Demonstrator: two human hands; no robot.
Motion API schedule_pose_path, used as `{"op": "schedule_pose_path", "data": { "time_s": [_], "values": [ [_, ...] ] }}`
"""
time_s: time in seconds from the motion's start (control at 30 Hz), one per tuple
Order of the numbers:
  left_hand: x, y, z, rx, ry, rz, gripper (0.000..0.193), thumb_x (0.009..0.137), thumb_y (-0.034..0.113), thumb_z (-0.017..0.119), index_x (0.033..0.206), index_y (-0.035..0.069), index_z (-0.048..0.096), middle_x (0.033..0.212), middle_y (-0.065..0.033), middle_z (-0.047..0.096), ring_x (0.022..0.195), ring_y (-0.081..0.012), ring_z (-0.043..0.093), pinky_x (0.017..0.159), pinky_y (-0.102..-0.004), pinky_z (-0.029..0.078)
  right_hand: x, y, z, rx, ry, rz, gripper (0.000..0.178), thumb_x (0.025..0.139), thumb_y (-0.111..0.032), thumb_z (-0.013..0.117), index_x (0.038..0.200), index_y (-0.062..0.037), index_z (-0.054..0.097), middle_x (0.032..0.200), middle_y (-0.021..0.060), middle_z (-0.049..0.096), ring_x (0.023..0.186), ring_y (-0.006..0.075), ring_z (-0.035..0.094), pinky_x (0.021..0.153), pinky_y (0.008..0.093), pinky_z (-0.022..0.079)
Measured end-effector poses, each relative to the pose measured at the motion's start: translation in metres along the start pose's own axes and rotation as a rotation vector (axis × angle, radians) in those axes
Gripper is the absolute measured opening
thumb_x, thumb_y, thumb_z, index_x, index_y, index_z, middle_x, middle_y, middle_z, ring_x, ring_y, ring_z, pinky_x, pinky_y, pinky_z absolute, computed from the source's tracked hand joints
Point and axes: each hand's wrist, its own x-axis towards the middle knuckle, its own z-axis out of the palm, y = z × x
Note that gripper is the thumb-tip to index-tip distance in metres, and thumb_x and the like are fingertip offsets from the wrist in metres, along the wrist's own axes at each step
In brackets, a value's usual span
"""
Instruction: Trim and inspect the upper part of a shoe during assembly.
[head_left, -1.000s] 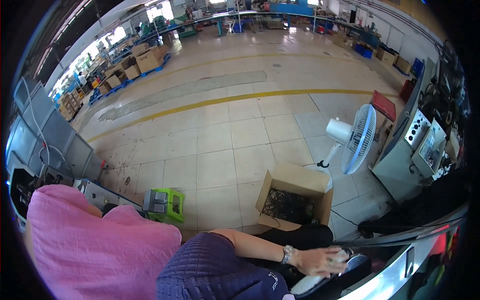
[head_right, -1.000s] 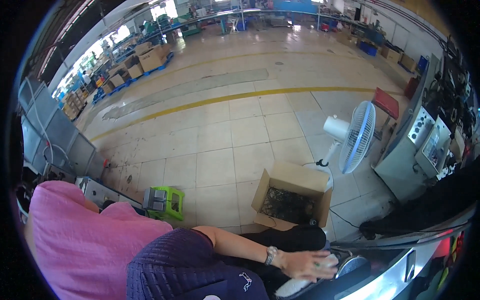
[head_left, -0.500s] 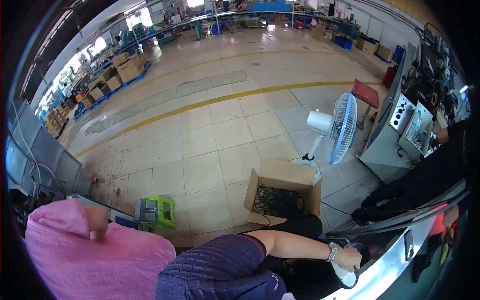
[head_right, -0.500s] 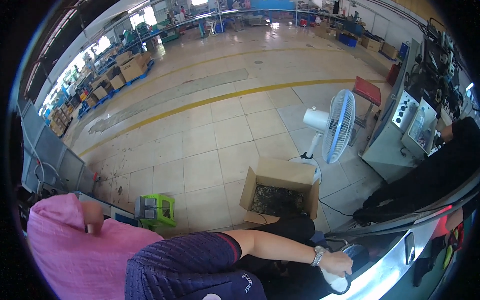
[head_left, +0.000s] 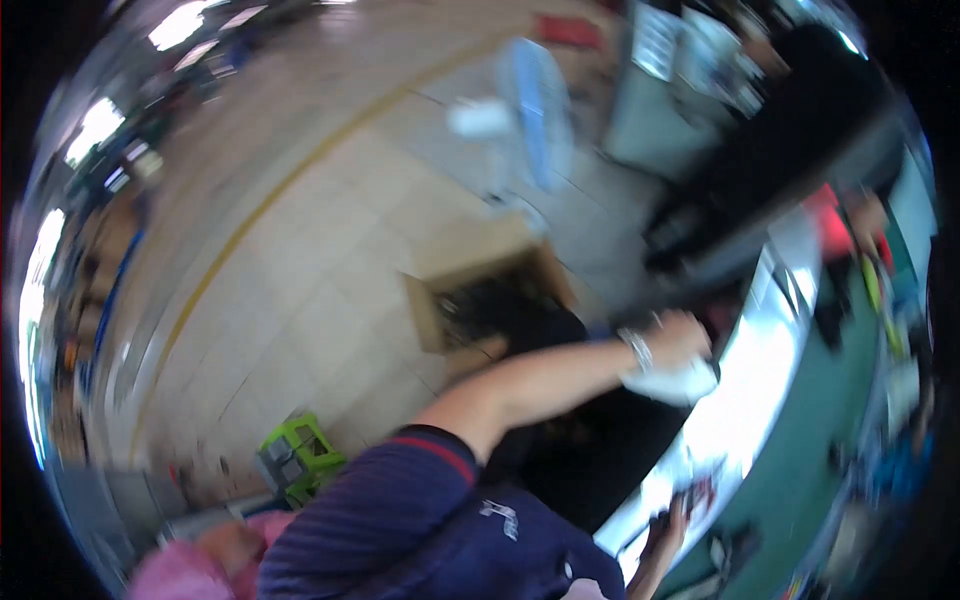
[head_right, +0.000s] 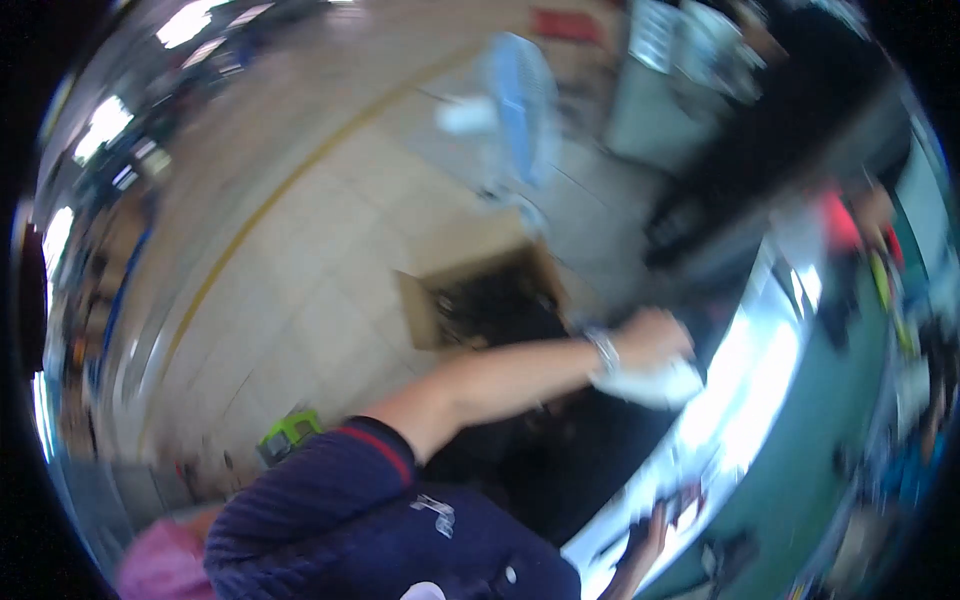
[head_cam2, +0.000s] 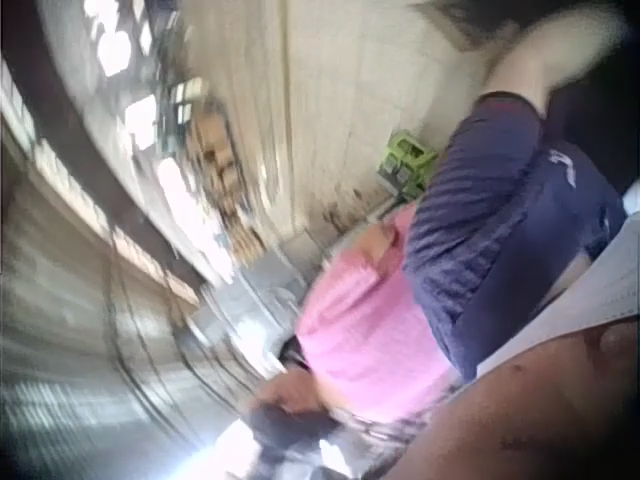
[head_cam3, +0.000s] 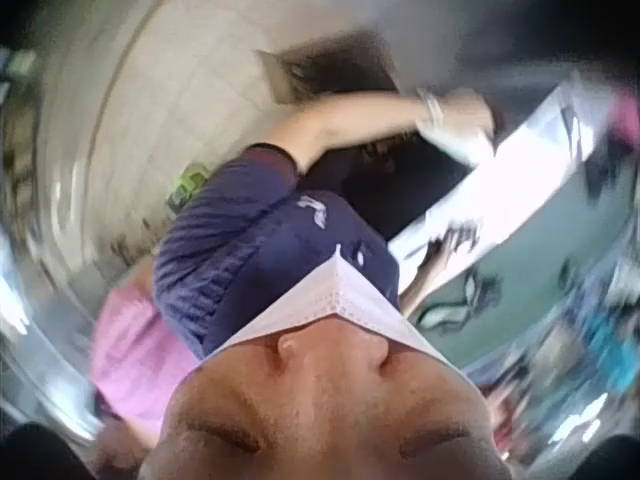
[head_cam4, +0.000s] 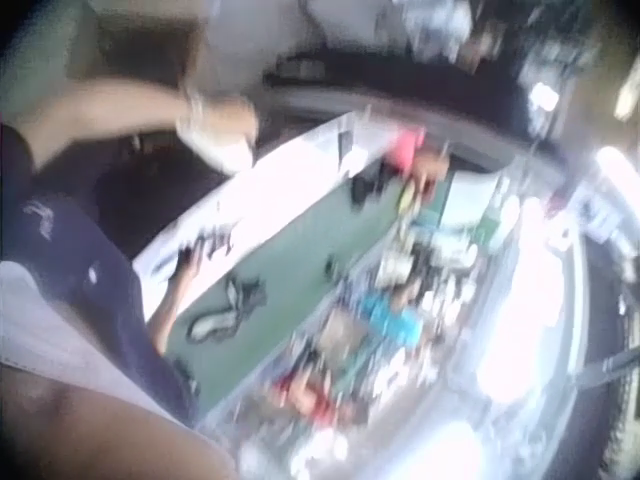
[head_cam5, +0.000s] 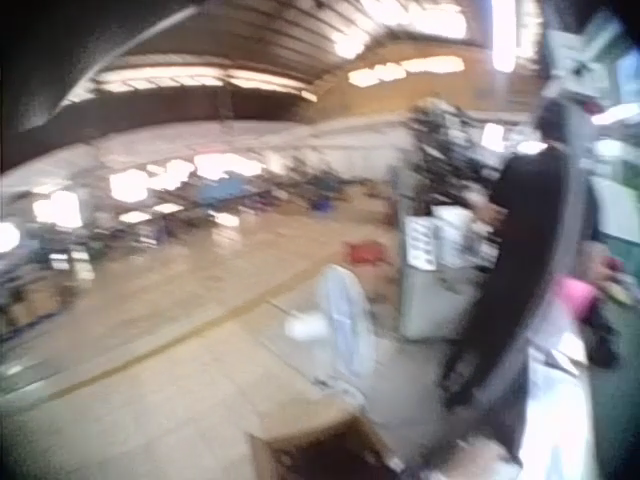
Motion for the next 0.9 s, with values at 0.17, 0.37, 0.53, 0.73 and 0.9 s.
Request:
{"op": "schedule_pose_path", "data": {
  "time_s": [0.17,0.37,0.53,0.73,0.9],
  "values": [
    [-0.026,0.006,-0.025,-0.242,-0.187,-0.252,0.074,0.078,0.045,0.073,0.129,-0.004,0.048,0.094,-0.0238,0.067,0.090,-0.0357,0.066,0.081,-0.0444,0.051,-0.002,-0.089,0.056,-0.585,-0.614,-0.298,0.053,0.090,-0.004,0.061,0.140,-0.0034,0.046,0.131,0.0096,0.057,0.109,0.0179,0.061,0.097,0.0311,0.043],
    [-0.082,0.065,0.001,0.026,-0.095,0.036,0.118,0.057,0.009,0.088,0.148,-0.008,0.014,0.126,-0.0258,0.052,0.124,-0.0376,0.046,0.109,-0.0417,0.032,-0.001,-0.141,0.071,-0.819,-0.706,-0.214,0.051,0.095,-0.008,0.058,0.142,-0.0027,0.037,0.114,0.0102,0.062,0.101,0.0158,0.063,0.092,0.0293,0.048],
    [-0.098,0.068,0.002,-0.031,0.004,0.041,0.095,0.062,0.001,0.078,0.141,-0.013,0.026,0.120,-0.0230,0.056,0.113,-0.0326,0.051,0.104,-0.0394,0.036,0.000,-0.148,0.082,-0.812,-0.750,-0.050,0.054,0.098,-0.012,0.053,0.147,-0.0103,0.028,0.092,0.0042,0.058,0.083,0.0120,0.060,0.078,0.0287,0.053],
    [-0.103,0.061,0.006,-0.024,0.051,0.091,0.082,0.061,0.009,0.082,0.133,-0.006,0.045,0.128,-0.0212,0.055,0.120,-0.0341,0.050,0.106,-0.0400,0.037,-0.011,-0.097,0.081,-0.940,-0.561,-0.391,0.059,0.099,-0.012,0.051,0.148,-0.0063,0.019,0.071,0.0046,0.054,0.057,0.0129,0.056,0.051,0.0288,0.049],
    [-0.105,0.054,0.007,0.051,0.105,0.235,0.069,0.070,0.014,0.076,0.129,-0.008,0.048,0.126,-0.0231,0.056,0.120,-0.0326,0.050,0.107,-0.0397,0.036,-0.001,-0.090,0.069,-1.169,-0.481,-0.702,0.058,0.096,-0.008,0.053,0.145,-0.0015,0.023,0.070,0.0186,0.064,0.060,0.0341,0.065,0.055,0.0418,0.049]
  ]
}}
